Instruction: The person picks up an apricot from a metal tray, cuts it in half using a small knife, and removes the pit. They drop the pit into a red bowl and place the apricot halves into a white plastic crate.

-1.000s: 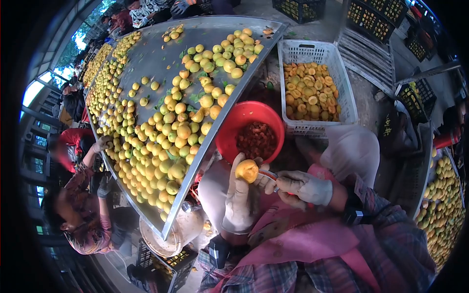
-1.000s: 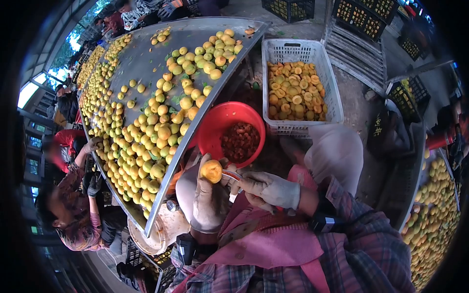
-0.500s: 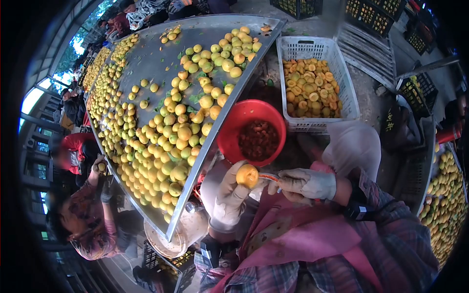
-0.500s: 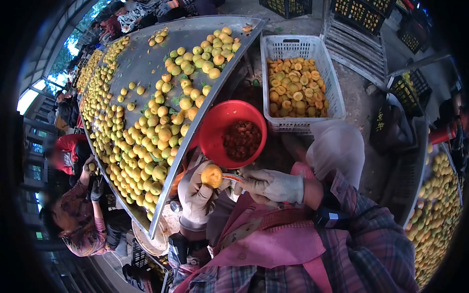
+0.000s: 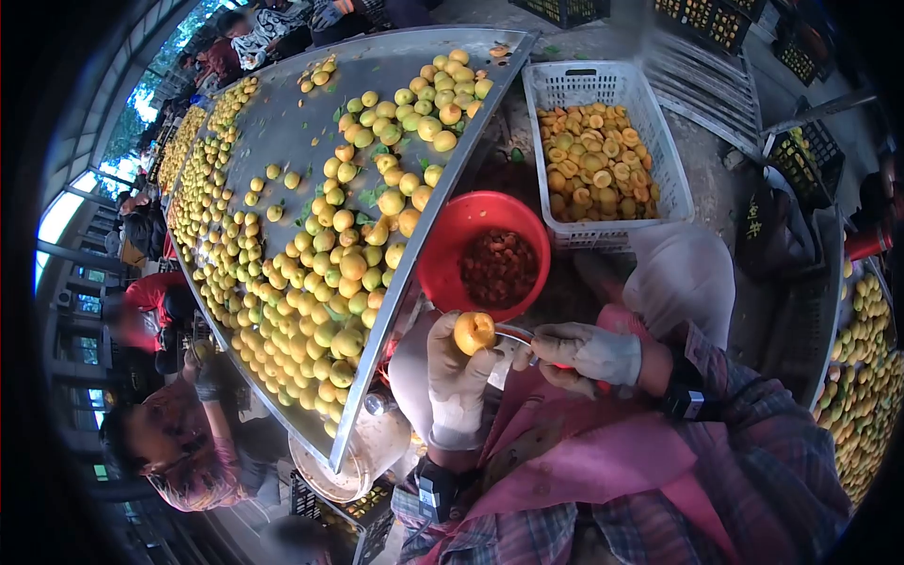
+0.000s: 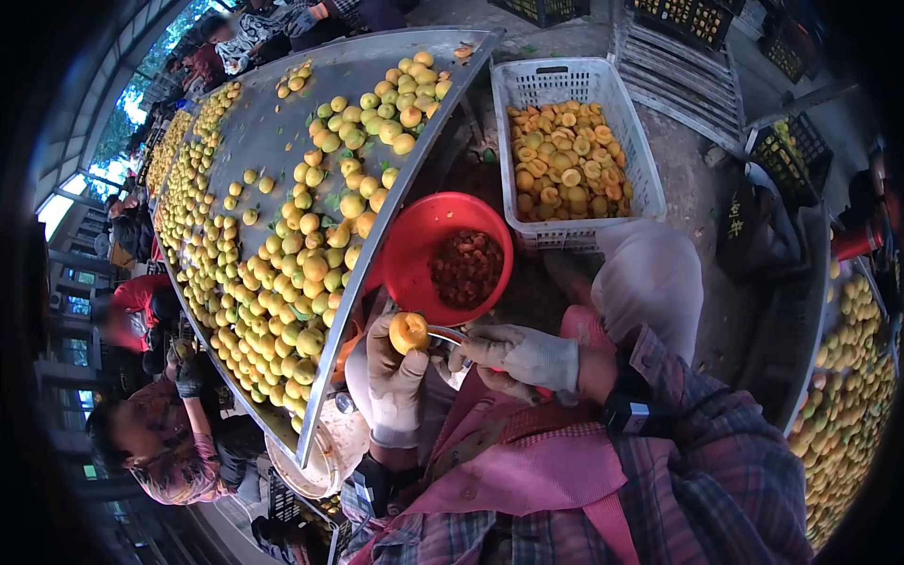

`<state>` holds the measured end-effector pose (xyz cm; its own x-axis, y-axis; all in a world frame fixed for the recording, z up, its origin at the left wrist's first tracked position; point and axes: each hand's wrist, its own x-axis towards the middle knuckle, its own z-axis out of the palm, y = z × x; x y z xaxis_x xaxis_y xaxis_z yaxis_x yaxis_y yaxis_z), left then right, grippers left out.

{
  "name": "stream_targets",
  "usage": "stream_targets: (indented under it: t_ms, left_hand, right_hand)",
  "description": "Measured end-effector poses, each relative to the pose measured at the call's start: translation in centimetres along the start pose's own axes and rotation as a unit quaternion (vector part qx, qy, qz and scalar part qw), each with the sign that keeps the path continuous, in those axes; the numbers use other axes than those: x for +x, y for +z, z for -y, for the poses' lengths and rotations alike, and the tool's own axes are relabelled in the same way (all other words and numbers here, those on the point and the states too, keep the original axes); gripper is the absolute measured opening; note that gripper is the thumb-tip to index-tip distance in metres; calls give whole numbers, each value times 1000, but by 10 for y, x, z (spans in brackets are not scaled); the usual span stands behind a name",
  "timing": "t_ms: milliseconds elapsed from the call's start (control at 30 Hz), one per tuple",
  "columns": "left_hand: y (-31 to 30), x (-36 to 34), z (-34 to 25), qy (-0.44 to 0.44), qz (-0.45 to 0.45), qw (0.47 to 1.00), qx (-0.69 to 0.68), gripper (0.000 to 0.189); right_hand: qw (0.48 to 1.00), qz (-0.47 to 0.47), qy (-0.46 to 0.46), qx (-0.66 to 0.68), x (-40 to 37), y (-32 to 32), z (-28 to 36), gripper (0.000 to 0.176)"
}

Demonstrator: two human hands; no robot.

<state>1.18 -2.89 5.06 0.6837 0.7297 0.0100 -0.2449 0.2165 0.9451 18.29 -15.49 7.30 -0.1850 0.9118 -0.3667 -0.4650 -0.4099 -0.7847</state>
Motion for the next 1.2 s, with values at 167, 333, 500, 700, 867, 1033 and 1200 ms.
stream_targets:
  t_ms: [167,333,500,700,867,1033,1200]
  left_hand:
    - [-5,4,-40,-118,109,983,-85,69]
    - [-10,4,-39,-125,98,987,-12,69]
    - [0,5,-32,-67,84,991,80,66]
    - [8,5,2,26,20,999,40,58]
    - [10,10,5,59,-10,998,19,60]
    - [1,13,18,75,-4,997,35,59]
    - [2,19,36,122,12,967,222,54]
  right_hand:
    - [1000,5,5,-10,-5,-1,11,38]
    - [1000,16,-2,-27,-2,-3,5,40]
    - [999,18,27,-6,-5,-1,8,39]
    - [998,19,24,56,-7,2,7,40]
    - [995,9,23,93,-10,3,10,39]
    - [992,-28,46,110,-14,10,17,47]
    - [971,4,82,223,-13,-1,2,48]
